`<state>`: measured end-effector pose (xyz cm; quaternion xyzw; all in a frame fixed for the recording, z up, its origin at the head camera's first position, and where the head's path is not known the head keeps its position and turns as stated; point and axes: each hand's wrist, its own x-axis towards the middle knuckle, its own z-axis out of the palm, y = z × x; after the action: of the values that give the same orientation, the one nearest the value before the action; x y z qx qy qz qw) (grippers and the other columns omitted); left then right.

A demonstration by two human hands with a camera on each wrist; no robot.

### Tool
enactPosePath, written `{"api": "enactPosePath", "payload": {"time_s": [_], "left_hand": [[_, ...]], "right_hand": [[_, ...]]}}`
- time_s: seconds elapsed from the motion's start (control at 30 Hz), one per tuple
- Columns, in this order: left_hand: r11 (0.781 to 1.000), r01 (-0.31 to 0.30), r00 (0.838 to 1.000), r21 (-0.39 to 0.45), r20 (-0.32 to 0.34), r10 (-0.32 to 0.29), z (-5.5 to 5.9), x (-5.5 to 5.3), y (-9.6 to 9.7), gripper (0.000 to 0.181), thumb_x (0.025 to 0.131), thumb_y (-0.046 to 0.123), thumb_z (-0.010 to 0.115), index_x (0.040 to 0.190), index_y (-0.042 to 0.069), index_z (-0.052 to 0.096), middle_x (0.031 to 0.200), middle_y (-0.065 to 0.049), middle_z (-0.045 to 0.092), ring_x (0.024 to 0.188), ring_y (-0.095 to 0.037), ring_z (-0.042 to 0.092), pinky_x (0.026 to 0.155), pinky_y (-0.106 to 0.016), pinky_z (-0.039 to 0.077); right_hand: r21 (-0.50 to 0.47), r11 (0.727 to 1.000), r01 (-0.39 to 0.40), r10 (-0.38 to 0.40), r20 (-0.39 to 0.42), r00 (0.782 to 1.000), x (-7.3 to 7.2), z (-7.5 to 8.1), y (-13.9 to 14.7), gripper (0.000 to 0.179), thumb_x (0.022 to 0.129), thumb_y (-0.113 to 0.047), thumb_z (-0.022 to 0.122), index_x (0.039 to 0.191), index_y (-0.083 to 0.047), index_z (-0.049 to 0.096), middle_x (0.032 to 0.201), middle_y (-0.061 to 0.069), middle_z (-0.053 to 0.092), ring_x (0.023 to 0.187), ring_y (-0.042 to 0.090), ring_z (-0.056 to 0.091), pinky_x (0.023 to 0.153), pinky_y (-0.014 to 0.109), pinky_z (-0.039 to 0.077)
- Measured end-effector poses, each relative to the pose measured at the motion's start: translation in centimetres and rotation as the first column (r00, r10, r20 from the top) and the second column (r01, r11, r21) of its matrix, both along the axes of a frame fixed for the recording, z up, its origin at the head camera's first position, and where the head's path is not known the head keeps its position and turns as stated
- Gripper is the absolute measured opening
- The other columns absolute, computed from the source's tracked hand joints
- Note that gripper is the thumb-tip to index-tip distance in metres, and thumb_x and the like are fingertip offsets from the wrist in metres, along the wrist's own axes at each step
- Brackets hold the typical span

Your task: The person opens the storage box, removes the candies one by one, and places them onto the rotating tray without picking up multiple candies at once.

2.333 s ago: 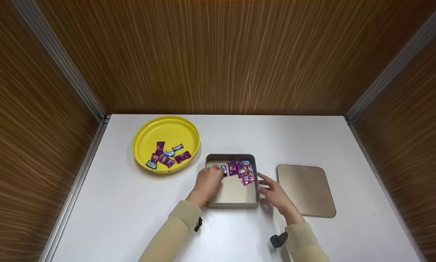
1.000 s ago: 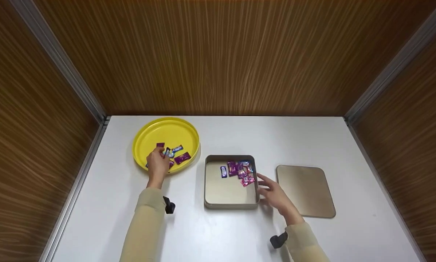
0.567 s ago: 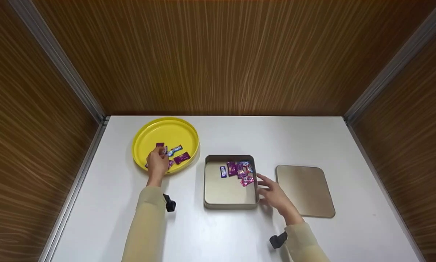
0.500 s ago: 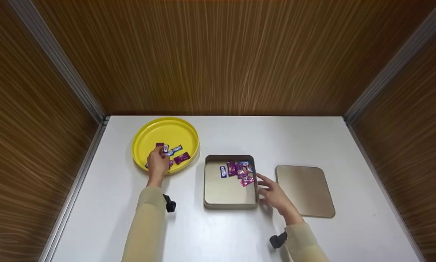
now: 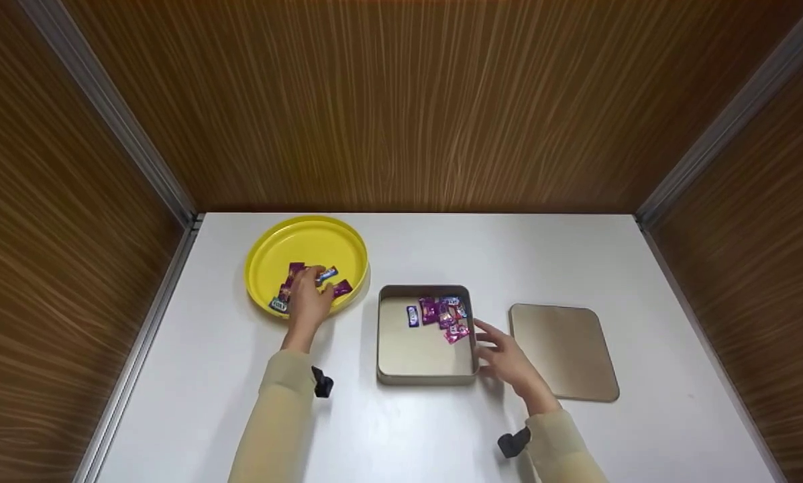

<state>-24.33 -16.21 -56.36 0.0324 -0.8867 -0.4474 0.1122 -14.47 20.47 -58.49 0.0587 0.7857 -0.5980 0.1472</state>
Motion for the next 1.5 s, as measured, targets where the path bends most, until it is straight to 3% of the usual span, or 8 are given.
{"api": "enactPosePath", "payload": {"time_s": [0.13,0.3,0.53,0.73,0.93,1.07,1.27,1.5], "left_hand": [[0.998,0.064,0.997,-0.002,-0.048,-0.064,0.3,0.7,1.7,0.032,0.087,0.002,0.067,0.117,-0.006,0.063,0.116,-0.025,0.059,0.104,-0.038,0.060,0.090,-0.046,0.049],[0.985,0.144,0.987,-0.090,-0.058,-0.150,0.9,1.7,4.0,0.031,0.088,0.005,0.068,0.117,-0.003,0.064,0.116,-0.021,0.059,0.108,-0.036,0.058,0.093,-0.045,0.048],[0.930,0.281,0.953,-0.237,-0.042,-0.299,1.6,3.2,6.9,0.026,0.089,0.012,0.070,0.112,0.001,0.067,0.111,-0.013,0.064,0.104,-0.029,0.062,0.092,-0.042,0.049],[0.850,0.398,0.910,-0.346,0.032,-0.414,1.2,4.2,9.0,0.030,0.090,0.020,0.069,0.115,0.003,0.067,0.113,-0.012,0.063,0.105,-0.029,0.061,0.092,-0.042,0.050],[0.729,0.506,0.855,-0.461,0.160,-0.493,0.3,5.1,10.6,0.041,0.092,0.031,0.069,0.123,0.005,0.065,0.125,-0.013,0.060,0.112,-0.030,0.059,0.092,-0.044,0.050],[0.663,0.548,0.831,-0.510,0.237,-0.504,-0.1,5.5,11.4,0.046,0.092,0.036,0.068,0.128,0.007,0.063,0.134,-0.015,0.056,0.120,-0.032,0.056,0.097,-0.045,0.047],[0.579,0.543,0.827,-0.609,0.268,-0.494,-0.9,5.7,12.6,0.052,0.090,0.041,0.069,0.128,0.006,0.063,0.135,-0.017,0.056,0.120,-0.033,0.055,0.097,-0.043,0.047],[0.522,0.529,0.831,-0.669,0.283,-0.478,-1.8,5.3,13.3,0.058,0.088,0.041,0.071,0.134,0.007,0.059,0.134,-0.016,0.056,0.119,-0.033,0.055,0.099,-0.044,0.046]], "right_hand": [[0.013,1.000,-0.005,0.005,-0.003,1.000,0.0,0.0,0.0,0.059,0.093,0.000,0.056,0.149,-0.007,0.040,0.140,0.027,0.046,0.120,0.043,0.053,0.085,0.052,0.053],[0.021,1.000,0.003,-0.003,0.010,1.000,0.0,-0.2,0.0,0.059,0.093,0.000,0.055,0.149,-0.009,0.041,0.140,0.026,0.046,0.120,0.042,0.053,0.083,0.047,0.055],[0.009,1.000,0.010,-0.010,0.010,1.000,0.0,-0.2,-0.1,0.060,0.093,0.000,0.055,0.150,-0.010,0.041,0.140,0.025,0.047,0.121,0.042,0.053,0.081,0.045,0.056],[0.009,1.000,0.005,-0.005,-0.001,1.000,0.0,-0.3,-0.1,0.060,0.092,0.001,0.056,0.149,-0.009,0.041,0.138,0.026,0.048,0.119,0.042,0.054,0.081,0.046,0.056],[0.001,1.000,0.006,-0.006,-0.011,1.000,0.1,0.1,-0.2,0.059,0.092,0.002,0.055,0.149,-0.006,0.041,0.138,0.029,0.047,0.119,0.045,0.053,0.083,0.050,0.055],[0.020,1.000,-0.008,0.008,-0.009,1.000,0.3,1.1,-0.6,0.059,0.093,0.004,0.052,0.150,-0.002,0.036,0.139,0.033,0.044,0.120,0.048,0.051,0.086,0.054,0.052],[0.041,0.999,-0.008,0.009,-0.002,1.000,0.2,0.9,-0.5,0.059,0.094,0.002,0.053,0.150,-0.004,0.037,0.140,0.031,0.044,0.121,0.047,0.051,0.086,0.053,0.053],[0.038,0.999,0.006,-0.005,-0.010,1.000,-0.1,-0.2,-0.1,0.060,0.092,0.000,0.056,0.149,-0.009,0.042,0.138,0.026,0.048,0.120,0.043,0.054,0.083,0.048,0.055]]}}
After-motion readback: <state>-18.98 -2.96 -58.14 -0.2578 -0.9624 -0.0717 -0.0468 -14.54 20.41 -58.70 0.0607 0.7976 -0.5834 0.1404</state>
